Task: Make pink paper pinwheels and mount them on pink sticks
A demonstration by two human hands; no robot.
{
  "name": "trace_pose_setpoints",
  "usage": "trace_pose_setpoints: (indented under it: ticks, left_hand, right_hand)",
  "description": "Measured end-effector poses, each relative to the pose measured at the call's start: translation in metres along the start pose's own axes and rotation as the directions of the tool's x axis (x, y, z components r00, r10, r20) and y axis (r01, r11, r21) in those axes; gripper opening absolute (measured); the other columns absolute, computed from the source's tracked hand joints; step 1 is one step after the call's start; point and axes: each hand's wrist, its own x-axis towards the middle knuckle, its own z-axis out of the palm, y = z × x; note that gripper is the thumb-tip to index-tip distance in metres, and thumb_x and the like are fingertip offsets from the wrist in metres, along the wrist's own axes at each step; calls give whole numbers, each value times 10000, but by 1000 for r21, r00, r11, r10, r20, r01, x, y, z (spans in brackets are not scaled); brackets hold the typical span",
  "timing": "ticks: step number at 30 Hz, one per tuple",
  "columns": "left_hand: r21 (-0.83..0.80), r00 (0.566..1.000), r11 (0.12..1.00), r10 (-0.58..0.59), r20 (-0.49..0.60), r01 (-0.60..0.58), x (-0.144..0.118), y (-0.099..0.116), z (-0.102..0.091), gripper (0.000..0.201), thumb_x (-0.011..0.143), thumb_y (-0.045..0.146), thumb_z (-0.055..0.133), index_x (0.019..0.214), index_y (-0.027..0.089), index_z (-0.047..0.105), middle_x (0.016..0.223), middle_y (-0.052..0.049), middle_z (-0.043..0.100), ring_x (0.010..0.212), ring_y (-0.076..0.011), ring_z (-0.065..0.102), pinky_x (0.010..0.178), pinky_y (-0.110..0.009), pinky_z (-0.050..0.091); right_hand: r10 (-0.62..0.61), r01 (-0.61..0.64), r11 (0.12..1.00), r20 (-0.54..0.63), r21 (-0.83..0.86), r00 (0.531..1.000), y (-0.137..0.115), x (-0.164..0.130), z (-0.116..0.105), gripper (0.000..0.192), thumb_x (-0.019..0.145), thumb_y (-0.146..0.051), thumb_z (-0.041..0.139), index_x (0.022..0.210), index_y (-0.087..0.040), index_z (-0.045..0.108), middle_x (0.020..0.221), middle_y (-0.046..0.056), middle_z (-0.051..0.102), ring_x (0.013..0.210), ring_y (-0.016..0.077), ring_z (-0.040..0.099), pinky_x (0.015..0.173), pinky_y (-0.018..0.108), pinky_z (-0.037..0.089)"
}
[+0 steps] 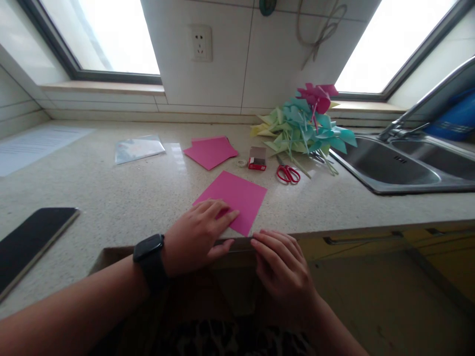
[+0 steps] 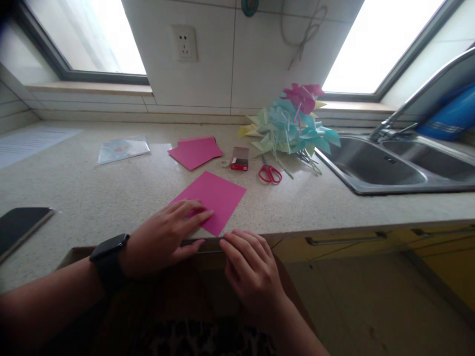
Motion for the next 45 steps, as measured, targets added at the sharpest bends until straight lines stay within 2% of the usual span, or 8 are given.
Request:
trace_pose_setpoints:
  ticks: [5, 8, 14, 25, 39, 45]
  left_hand:
    - [14, 1000, 1000, 26, 13, -26, 0, -1, 0, 483, 955, 379, 575, 1399, 191, 552, 1425, -129, 569, 1278, -318, 527, 1083, -504, 446]
    - [5, 999, 999, 36, -2, -36, -1, -2, 0, 467, 959, 380, 566, 1391, 201, 565, 1415, -96, 604, 1272, -302, 540, 1087, -501, 439]
    - [-2, 999, 1000, 21, -26, -21, -1, -3, 2, 490, 942, 401, 588, 1388, 199, 577, 1404, -97, 618, 1260, -307, 555, 1074, -506, 452]
    - [-6, 999, 1000, 24, -28, -24, -1, -4, 3, 494, 941, 396, 594, 1389, 189, 578, 1403, -101, 619, 1256, -308, 555, 1079, -509, 447]
    - [2, 999, 999, 37, -27, -37, -1, -3, 2, 498, 937, 385, 601, 1401, 205, 568, 1388, -106, 627, 1234, -315, 564, 1061, -516, 454]
    - [6, 1000, 1000, 28, -10, -28, -1, -3, 2, 496, 948, 400, 579, 1402, 201, 566, 1403, -95, 617, 1257, -310, 551, 1080, -513, 442]
  right_hand:
    - [4, -5, 1000, -1, -17, 1000, -3, -10, 4, 546, 811, 22, 588, 1333, -138, 592, 1301, 124, 671, 1289, 278, 561, 1090, 505, 464]
    - [26, -26, 999, 6, -19, 1000, -7, -12, 6, 596, 805, 20, 567, 1376, -148, 562, 1330, 124, 654, 1319, 286, 540, 1110, 528, 454]
    - [41, -39, 998, 21, -56, 999, -10, -15, 10, 667, 804, -7, 555, 1445, -184, 510, 1378, 115, 624, 1345, 297, 516, 1122, 554, 446]
    - [27, -27, 992, -6, -124, 1000, -11, -16, 15, 640, 807, -21, 570, 1429, -171, 540, 1368, 127, 612, 1327, 295, 513, 1118, 542, 455]
    - [71, -73, 983, -18, -171, 997, -13, -9, 15, 686, 817, -63, 592, 1474, -238, 498, 1303, 93, 649, 1243, 287, 576, 1089, 509, 482]
    - [95, -96, 977, -14, -189, 995, -17, -3, 14, 598, 820, -64, 601, 1397, -219, 566, 1245, 95, 662, 1190, 277, 584, 1074, 492, 474]
